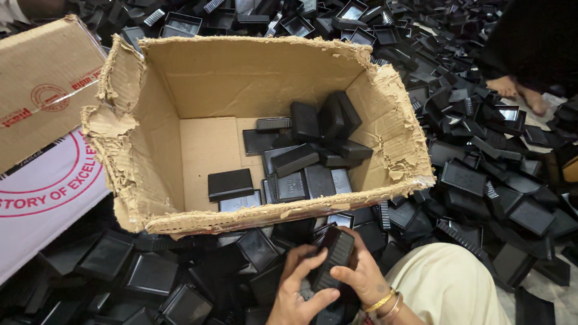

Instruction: The person sits on the floor among a large spread of black plastic caps and picks them up one at a time, placing each into an open cardboard box in front of them. Other people nearby sort the same parts into their own boxes.

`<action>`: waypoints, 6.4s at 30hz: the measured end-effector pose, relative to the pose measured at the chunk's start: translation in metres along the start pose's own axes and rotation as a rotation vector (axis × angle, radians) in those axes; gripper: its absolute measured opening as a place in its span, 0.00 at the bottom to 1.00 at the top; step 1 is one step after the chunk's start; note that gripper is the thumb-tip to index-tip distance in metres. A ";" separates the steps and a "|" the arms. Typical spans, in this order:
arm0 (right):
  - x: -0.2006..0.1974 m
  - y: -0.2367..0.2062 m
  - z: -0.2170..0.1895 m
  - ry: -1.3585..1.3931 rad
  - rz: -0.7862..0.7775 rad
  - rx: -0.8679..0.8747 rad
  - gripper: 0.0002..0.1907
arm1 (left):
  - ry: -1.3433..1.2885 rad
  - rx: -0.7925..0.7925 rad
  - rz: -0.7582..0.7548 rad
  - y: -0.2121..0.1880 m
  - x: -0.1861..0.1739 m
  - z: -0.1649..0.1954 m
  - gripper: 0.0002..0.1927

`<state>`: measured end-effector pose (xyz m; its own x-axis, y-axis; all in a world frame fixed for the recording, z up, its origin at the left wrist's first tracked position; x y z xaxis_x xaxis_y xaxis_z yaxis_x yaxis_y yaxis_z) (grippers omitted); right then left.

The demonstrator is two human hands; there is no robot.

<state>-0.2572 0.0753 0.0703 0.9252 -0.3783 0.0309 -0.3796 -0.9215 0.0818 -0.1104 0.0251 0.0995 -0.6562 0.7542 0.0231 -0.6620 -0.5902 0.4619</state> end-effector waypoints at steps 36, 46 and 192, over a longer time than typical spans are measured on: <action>-0.271 0.075 0.004 -1.815 -0.089 0.607 0.23 | 0.502 0.109 0.286 0.009 -0.038 -0.035 0.17; -0.252 0.012 -0.042 -0.862 0.528 0.276 0.11 | -0.022 -0.426 0.358 -0.009 -0.023 -0.113 0.26; -0.189 0.006 -0.098 -0.650 0.177 -0.075 0.48 | 0.247 -0.152 0.213 -0.008 -0.035 -0.092 0.37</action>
<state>-0.4343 0.1496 0.1622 0.6504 -0.5207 -0.5531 -0.5025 -0.8410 0.2008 -0.1156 -0.0232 0.0131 -0.8406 0.5284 -0.1190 -0.5352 -0.7765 0.3325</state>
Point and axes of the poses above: each hand's wrist, its own y-axis towards the middle knuckle, its own x-axis out of the palm, z = x × y, the point moved 10 cm from there along y, towards the middle knuckle, and after that the axes turned 10 degrees about -y, right-handed, at the moved point
